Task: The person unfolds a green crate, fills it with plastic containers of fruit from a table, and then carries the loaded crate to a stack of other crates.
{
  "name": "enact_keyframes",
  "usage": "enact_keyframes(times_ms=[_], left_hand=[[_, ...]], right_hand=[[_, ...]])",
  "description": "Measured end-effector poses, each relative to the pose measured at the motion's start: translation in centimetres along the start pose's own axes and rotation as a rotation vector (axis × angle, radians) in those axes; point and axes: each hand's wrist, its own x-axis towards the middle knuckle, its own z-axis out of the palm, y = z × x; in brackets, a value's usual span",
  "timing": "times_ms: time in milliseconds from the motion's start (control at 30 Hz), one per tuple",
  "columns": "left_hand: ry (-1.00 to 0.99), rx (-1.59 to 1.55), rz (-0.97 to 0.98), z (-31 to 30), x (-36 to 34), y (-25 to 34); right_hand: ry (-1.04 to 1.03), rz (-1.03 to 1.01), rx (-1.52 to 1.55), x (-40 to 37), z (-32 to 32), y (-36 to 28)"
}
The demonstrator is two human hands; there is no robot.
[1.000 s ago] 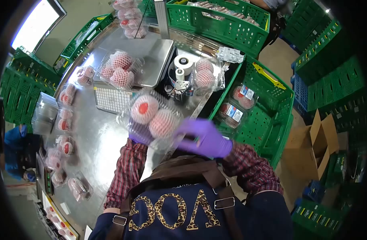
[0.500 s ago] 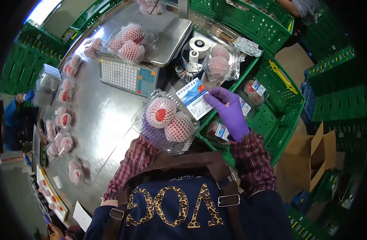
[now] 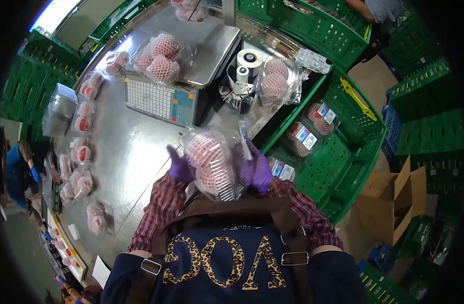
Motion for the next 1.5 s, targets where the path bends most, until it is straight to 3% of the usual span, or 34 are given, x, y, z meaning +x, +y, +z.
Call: enact_keyframes(times_ms=[33, 67, 167, 200, 233, 267, 300, 333, 400, 500, 567, 600, 700, 733, 800, 867, 900, 933, 967, 1000, 1033, 1100, 1167, 1233, 1300, 1367, 1433, 1500], left_hand=[[-0.100, 0.013, 0.031, 0.0, -1.1, -0.4], [0.163, 0.179, -0.211, 0.7, -2.9, 0.9], [0.016, 0.029, -0.100, -1.8, -3.7, 0.2], [0.089, -0.058, -0.132, -0.5, -3.4, 1.0], [0.160, -0.052, -0.098, 0.8, -3.2, 1.5], [0.229, -0.045, -0.064, 2.0, -2.7, 1.8], [0.297, -0.037, -0.031, 2.7, -2.3, 1.8], [0.355, -0.008, 0.037, 2.9, -1.8, 1.7], [0.367, 0.108, 0.122, 3.8, -0.5, 1.6], [0.417, 0.218, 0.319, 5.2, 1.4, 0.5], [0.468, 0.292, 0.428, 6.7, 2.3, -0.1], [0.489, 0.246, 0.440, 6.9, 2.7, -0.4], [0.508, 0.109, 0.444, 7.0, 5.1, -1.1], [0.456, 0.081, 0.442, 7.6, 6.4, -1.4], [0.395, 0.114, 0.350, 9.5, 9.6, -2.5], [0.285, 0.280, 0.289, 10.1, 13.1, -5.1], [0.202, 0.390, 0.144, 10.5, 14.1, -6.0], [0.126, 0.513, 0.112, 10.1, 15.0, -7.0], [0.048, 0.634, 0.082, 9.8, 15.9, -8.0], [0.043, 0.583, -0.115, 10.6, 15.8, -7.8], [0.043, 0.565, -0.173, 10.4, 15.8, -7.8], [0.099, 0.524, -0.242, 8.2, 15.4, -7.6], [0.244, 0.519, -0.227, 6.1, 13.9, -7.0], [0.345, 0.599, -0.218, 4.9, 12.0, -5.7], [0.505, 0.690, -0.213, 3.5, 8.9, -4.8], [0.711, 0.682, -0.214, 3.7, 6.1, -3.6], [0.929, 0.727, -0.195, 4.0, 2.8, -3.1], [1.110, 0.655, -0.116, 4.7, -1.9, -3.4]], right_hand=[[0.007, 0.068, 0.145, 0.1, -0.1, 0.1], [0.024, 0.136, 0.290, 0.2, -0.1, 0.1], [0.056, 0.008, -0.484, 1.2, -0.6, -2.2], [0.318, -0.274, -0.714, 1.1, 3.5, 1.0], [0.259, -0.434, -0.765, 1.6, 2.3, -2.2], [0.344, -0.652, -1.080, 0.1, 4.9, -2.7], [0.297, -0.840, -1.166, -0.7, 5.7, -3.9], [0.238, -0.899, -1.287, -1.7, 8.7, -2.1], [0.256, -0.724, -1.468, -3.1, 12.0, 1.8], [0.216, -0.485, -1.849, -1.4, 11.9, 4.7], [0.332, -0.741, -2.271, 0.7, 11.0, 4.5], [0.419, -0.749, -2.301, 0.6, 11.5, 4.9], [0.301, -1.173, -2.437, -1.8, 10.2, 0.8], [0.328, -1.075, -2.277, -3.0, 9.4, -1.2], [0.155, -0.689, -1.247, -3.9, 5.1, -5.3], [-0.034, -0.479, -0.846, -5.1, 5.5, -5.4], [0.111, -0.660, -0.702, -5.5, 6.4, -6.7], [0.083, -0.809, -1.031, -6.5, 7.1, -8.8], [0.093, -0.884, -1.051, -8.0, 7.9, -11.8], [0.107, -0.960, -1.071, -9.5, 8.7, -14.7], [0.151, -0.953, -0.780, -10.8, 9.7, -18.2], [0.208, -1.142, -0.944, -12.4, 11.2, -25.8], [0.397, -1.378, -1.196, -12.0, 13.3, -31.9], [0.288, -1.514, -1.535, -10.9, 15.0, -37.9], [0.414, -1.471, -1.726, -9.5, 16.1, -41.1], [0.353, -1.492, -1.773, -7.8, 14.1, -46.3], [0.668, -1.157, -1.480, -8.2, 8.0, -54.3], [0.477, -0.901, -1.316, -8.8, 6.4, -53.0]])
